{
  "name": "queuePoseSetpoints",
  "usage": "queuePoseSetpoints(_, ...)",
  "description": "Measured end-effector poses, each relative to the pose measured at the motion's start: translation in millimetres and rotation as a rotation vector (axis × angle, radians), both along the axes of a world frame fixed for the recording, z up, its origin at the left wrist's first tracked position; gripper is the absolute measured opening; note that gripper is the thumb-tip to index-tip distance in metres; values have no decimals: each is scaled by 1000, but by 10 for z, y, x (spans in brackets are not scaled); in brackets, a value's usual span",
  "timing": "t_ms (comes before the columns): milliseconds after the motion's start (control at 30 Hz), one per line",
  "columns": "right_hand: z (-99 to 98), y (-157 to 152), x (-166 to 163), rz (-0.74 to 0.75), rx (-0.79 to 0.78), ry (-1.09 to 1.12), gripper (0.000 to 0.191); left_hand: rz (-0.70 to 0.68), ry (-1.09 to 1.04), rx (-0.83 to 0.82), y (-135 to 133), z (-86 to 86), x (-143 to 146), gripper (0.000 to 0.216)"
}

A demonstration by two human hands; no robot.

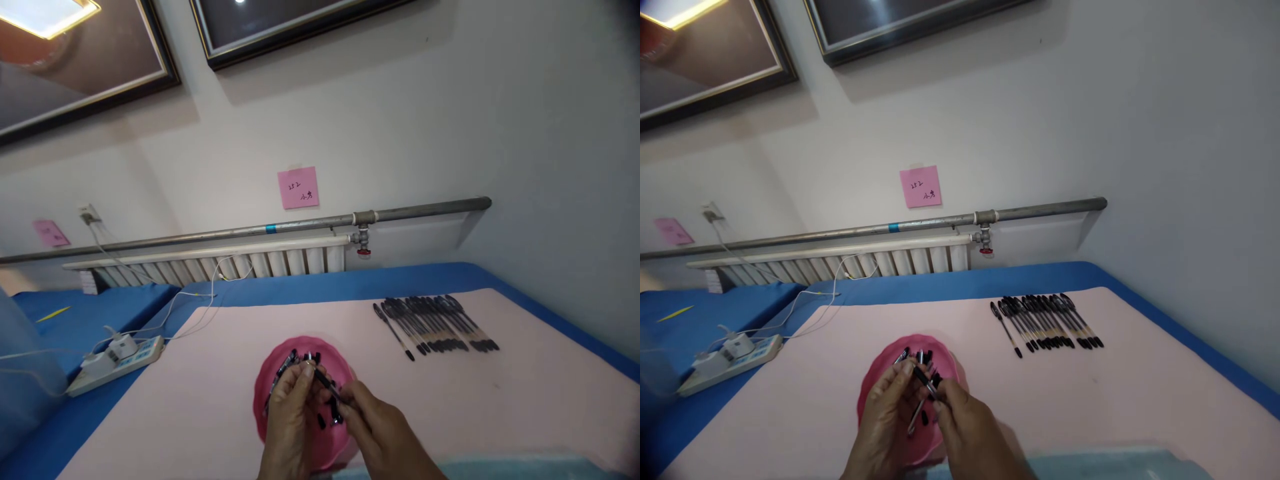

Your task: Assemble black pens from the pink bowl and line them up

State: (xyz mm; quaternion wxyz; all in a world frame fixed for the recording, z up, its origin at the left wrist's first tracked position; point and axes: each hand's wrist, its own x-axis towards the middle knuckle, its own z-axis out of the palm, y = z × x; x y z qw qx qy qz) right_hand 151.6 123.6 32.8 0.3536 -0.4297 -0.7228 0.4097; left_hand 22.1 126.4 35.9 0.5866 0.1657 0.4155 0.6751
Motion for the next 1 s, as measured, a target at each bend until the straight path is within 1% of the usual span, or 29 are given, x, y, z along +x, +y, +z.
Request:
queuePoseSetpoints(100, 52, 13, -29, 30, -277, 175, 15, -30, 9, 27, -8, 26, -2, 24)
queuePoseSetpoints(133, 55, 20, -36, 38, -348, 216, 16, -28, 14, 26, -10, 36, -6, 24)
queuePoseSetpoints(167, 55, 26, -41, 43, -385, 245, 16, -18, 16, 20, -10, 45, -10, 23)
queuePoseSetpoints(200, 55, 30, -44, 38, -379, 260, 14, -4, 17, 9, -11, 54, -16, 23)
queuePoseSetpoints(233, 56, 33, -44, 18, -338, 254, 12, 10, 21, 2, -12, 61, -22, 23)
queuePoseSetpoints(367, 65, 30, -28, -132, -99, 106, 9, 15, 86, 16, -24, 83, -42, 25)
queuePoseSetpoints(433, 52, 30, -21, -123, -56, 47, 12, 15, 123, 24, -33, 95, -50, 25)
queuePoseSetpoints(533, 11, 34, -25, -8, -81, 54, 21, 6, 147, 36, -42, 120, -62, 24)
queuePoseSetpoints(567, -3, 34, -29, 10, -88, 62, 21, 0, 151, 39, -43, 128, -65, 24)
queuePoseSetpoints(600, -13, 33, -32, 6, -84, 65, 19, -2, 153, 38, -43, 135, -68, 24)
queuePoseSetpoints(767, -6, 22, -21, -129, 13, -7, 11, 19, 150, 25, -36, 151, -67, 25)
queuePoseSetpoints(833, -2, 24, -20, -101, -12, -3, 15, 14, 131, 24, -33, 151, -64, 25)
queuePoseSetpoints(933, -20, 31, -37, 2, -97, 32, 26, 13, 85, 41, -24, 146, -70, 24)
queuePoseSetpoints(1000, -40, 34, -49, 16, -105, 58, 24, 22, 60, 48, -14, 137, -80, 24)
